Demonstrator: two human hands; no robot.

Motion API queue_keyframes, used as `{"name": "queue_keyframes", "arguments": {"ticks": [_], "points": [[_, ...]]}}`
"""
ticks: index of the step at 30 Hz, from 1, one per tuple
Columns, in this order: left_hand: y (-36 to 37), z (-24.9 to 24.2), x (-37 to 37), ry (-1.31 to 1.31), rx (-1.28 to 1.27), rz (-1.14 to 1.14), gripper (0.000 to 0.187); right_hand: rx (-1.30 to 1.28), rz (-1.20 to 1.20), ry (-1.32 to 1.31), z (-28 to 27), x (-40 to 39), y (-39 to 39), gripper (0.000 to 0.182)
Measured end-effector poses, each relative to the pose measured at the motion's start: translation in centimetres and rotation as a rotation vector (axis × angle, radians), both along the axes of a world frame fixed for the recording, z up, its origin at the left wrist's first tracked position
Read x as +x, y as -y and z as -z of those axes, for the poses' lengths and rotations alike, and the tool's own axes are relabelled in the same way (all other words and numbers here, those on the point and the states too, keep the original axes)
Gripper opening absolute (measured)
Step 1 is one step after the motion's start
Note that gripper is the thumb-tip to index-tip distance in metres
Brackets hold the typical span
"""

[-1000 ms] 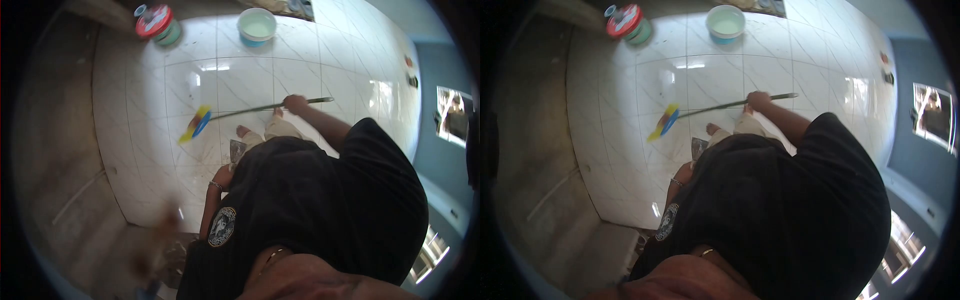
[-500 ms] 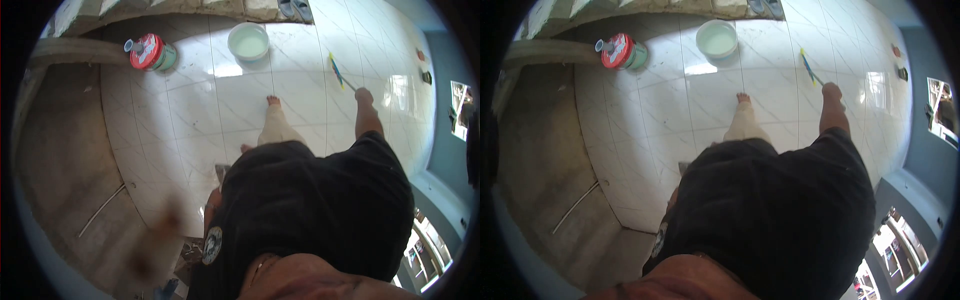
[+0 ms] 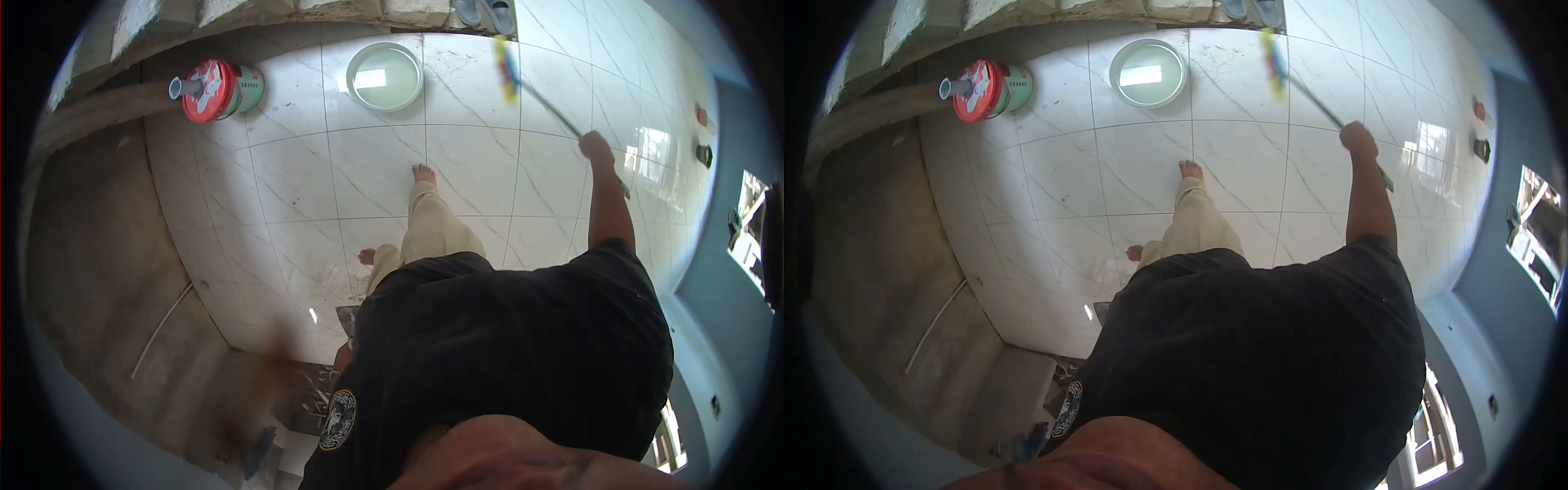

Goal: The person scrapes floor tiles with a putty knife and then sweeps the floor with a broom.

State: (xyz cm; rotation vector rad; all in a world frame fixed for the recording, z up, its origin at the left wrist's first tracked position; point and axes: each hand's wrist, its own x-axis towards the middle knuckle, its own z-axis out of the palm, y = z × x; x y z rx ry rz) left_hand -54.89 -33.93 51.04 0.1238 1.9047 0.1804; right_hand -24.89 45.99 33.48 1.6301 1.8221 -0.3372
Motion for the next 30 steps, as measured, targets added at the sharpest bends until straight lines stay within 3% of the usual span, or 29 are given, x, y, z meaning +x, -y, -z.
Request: {"name": "queue_keyframes", "arguments": {"ticks": [1, 3, 6, 10, 13, 15, 17, 18, 22, 24, 26, 30], "points": [[-0.7, -0.1, 0.3, 0.001, -0.006, -0.01, 0.043, 0.108, 0.087, -0.02, -2.7, -3.7, -0.4, 0.037], [-1.7, -0.5, 0.6, 0.001, -0.02, -0.02, 0.043, 0.198, 0.049, -0.005, 1.3, -7.0, -3.2, 0.034], [-2.3, -0.7, 0.8, 0.003, -0.038, -0.028, 0.043, 0.034, -0.04, -0.054, 5.1, -12.7, -2.0, 0.033], [-2.5, -1.1, 1.5, 0.018, -0.048, -0.035, 0.043, -0.197, -0.275, -0.052, 2.2, -17.4, 9.3, 0.031], [-2.3, -0.2, 2.1, 0.026, -0.027, -0.044, 0.043, -0.308, -0.362, -0.029, -2.3, -15.9, 11.9, 0.027], [-2.0, 0.3, 2.3, 0.021, -0.016, -0.053, 0.044, -0.254, -0.353, 0.011, -5.2, -13.8, 11.0, 0.027], [-1.5, 0.4, 2.7, 0.018, -0.006, -0.071, 0.044, -0.227, -0.424, 0.042, -1.2, -8.0, 7.1, 0.028], [-1.2, 0.5, 3.0, 0.017, -0.003, -0.079, 0.044, -0.154, -0.406, 0.05, -1.9, -7.6, 6.1, 0.027], [1.1, 0.7, 4.1, -0.008, 0.02, -0.11, 0.044, 0.128, -0.345, 0.004, -6.3, -14.5, 8.7, 0.025], [2.5, 1.0, 4.5, -0.023, 0.033, -0.124, 0.044, 0.101, -0.417, -0.035, 0.8, -16.2, 10.2, 0.025], [3.9, 1.8, 5.1, -0.052, 0.057, -0.14, 0.045, -0.004, -0.54, -0.107, 5.6, -17.6, 15.0, 0.028], [8.5, 4.0, 6.9, -0.096, 0.083, -0.218, 0.045, -0.408, -0.582, -0.143, 4.4, -25.9, 32.2, 0.036]]}}
